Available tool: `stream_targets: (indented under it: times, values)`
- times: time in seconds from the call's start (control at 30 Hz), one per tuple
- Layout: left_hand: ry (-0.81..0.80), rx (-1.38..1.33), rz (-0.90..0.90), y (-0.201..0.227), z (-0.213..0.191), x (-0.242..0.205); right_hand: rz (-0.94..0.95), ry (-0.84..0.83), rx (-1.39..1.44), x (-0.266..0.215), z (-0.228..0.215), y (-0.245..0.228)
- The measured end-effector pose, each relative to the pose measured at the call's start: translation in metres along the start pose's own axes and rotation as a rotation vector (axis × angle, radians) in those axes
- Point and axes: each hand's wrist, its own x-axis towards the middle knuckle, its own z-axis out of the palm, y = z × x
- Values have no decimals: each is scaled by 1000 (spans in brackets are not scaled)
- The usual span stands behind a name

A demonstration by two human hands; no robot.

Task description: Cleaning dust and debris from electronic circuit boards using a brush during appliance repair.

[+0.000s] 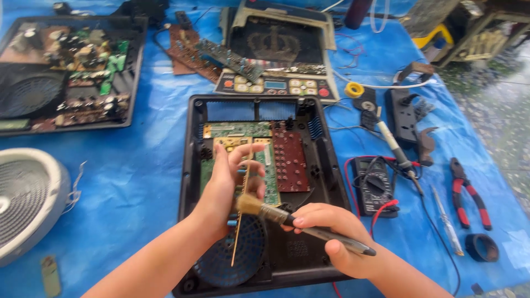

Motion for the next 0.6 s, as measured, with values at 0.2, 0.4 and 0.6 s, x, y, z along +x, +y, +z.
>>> stream_targets:
  times: [0.2, 0.4, 0.6]
  values:
    - [-306, -137, 138, -9, -11, 3, 27, -12, -163, -7, -4, 9]
    - [-442, -25, 328, -19, -13, 10, -116, 9, -173, -11, -2, 16]
    - [-287, 31, 374, -8, -7, 1, -89, -74, -352, 7, -3, -1]
